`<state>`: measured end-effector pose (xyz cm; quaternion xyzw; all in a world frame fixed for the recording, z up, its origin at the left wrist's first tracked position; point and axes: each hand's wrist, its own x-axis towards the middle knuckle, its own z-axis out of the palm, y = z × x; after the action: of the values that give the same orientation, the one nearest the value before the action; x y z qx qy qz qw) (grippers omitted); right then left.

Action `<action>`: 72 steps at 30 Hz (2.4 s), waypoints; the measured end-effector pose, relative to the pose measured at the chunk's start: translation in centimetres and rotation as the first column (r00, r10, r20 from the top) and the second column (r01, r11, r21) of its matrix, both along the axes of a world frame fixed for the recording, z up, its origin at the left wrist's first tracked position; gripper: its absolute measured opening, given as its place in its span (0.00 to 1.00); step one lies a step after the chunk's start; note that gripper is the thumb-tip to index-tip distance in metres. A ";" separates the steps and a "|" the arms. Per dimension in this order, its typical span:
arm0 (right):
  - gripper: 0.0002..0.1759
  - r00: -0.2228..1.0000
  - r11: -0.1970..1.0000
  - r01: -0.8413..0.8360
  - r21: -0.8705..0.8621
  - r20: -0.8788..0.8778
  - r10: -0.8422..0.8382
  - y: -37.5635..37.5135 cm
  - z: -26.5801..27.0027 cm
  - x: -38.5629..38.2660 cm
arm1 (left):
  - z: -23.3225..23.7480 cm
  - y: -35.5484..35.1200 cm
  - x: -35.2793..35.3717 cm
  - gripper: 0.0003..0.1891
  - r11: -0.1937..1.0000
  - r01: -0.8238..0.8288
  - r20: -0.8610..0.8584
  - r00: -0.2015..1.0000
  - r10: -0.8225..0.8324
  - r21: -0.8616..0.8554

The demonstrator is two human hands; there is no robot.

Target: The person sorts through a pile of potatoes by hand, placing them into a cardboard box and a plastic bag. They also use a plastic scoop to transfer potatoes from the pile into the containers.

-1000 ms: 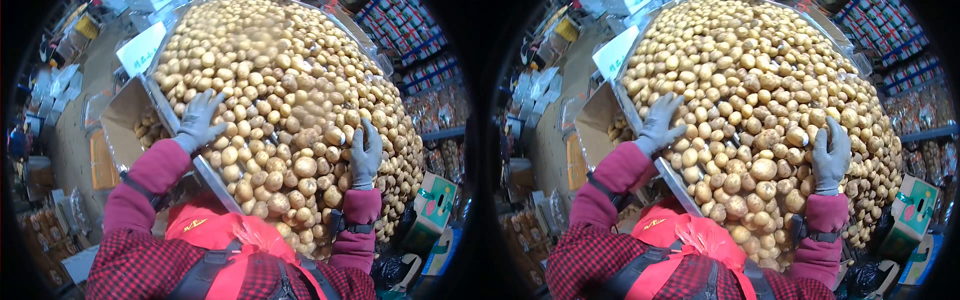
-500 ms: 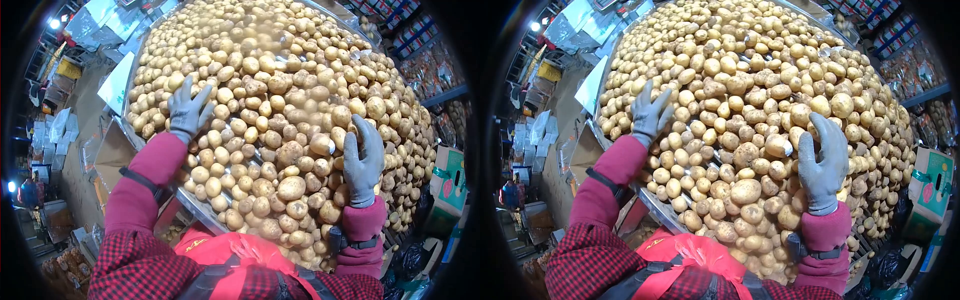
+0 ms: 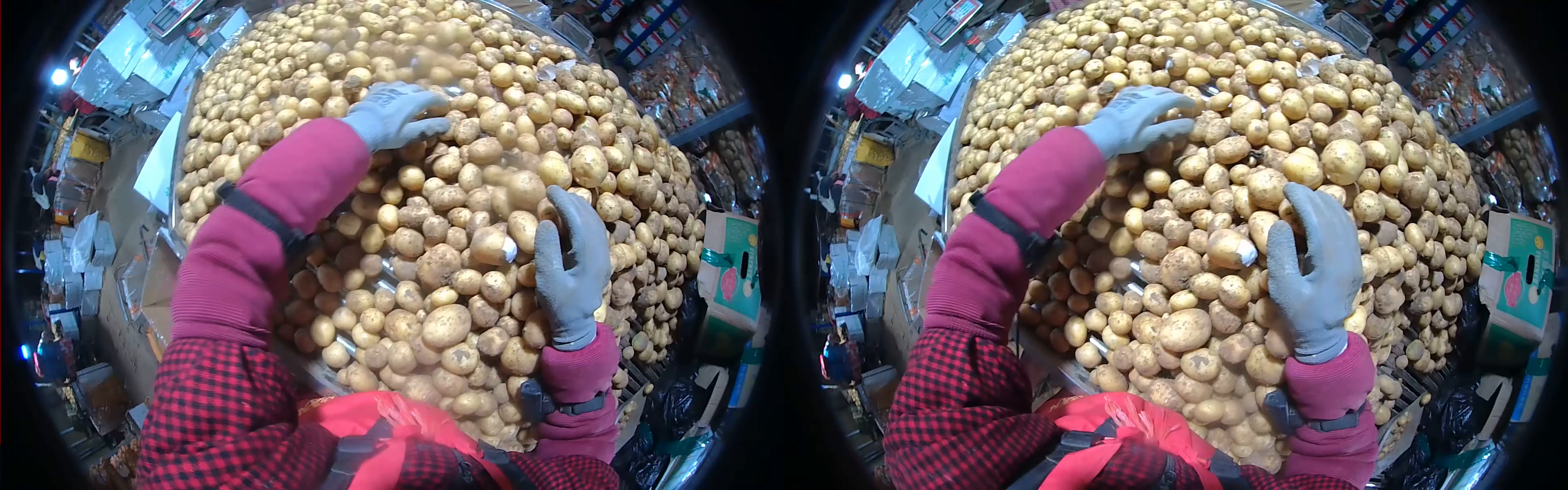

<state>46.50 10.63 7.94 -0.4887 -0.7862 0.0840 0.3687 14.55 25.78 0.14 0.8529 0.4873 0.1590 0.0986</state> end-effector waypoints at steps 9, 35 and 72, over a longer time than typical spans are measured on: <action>0.20 1.000 1.000 0.006 -0.004 -0.009 -0.006 0.2 -0.2 0.0 | -0.2 -4.6 1.3 0.24 0.995 -0.102 -0.325 0.941 0.099 0.007; 0.20 0.996 0.999 -0.037 -0.013 -0.081 0.036 0.3 -0.3 0.9 | -1.2 -15.7 1.7 0.40 0.993 -0.091 -0.204 0.973 0.104 0.072; 0.22 0.996 0.995 -0.077 -0.062 -0.041 0.074 0.5 0.3 1.4 | -3.3 1.4 -13.5 0.15 0.624 -0.627 -0.249 0.584 0.773 0.467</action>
<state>47.91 11.15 8.20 -0.4684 -0.7937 0.1324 0.3648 1.00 27.22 -3.11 0.6017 0.7625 0.0731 -0.2263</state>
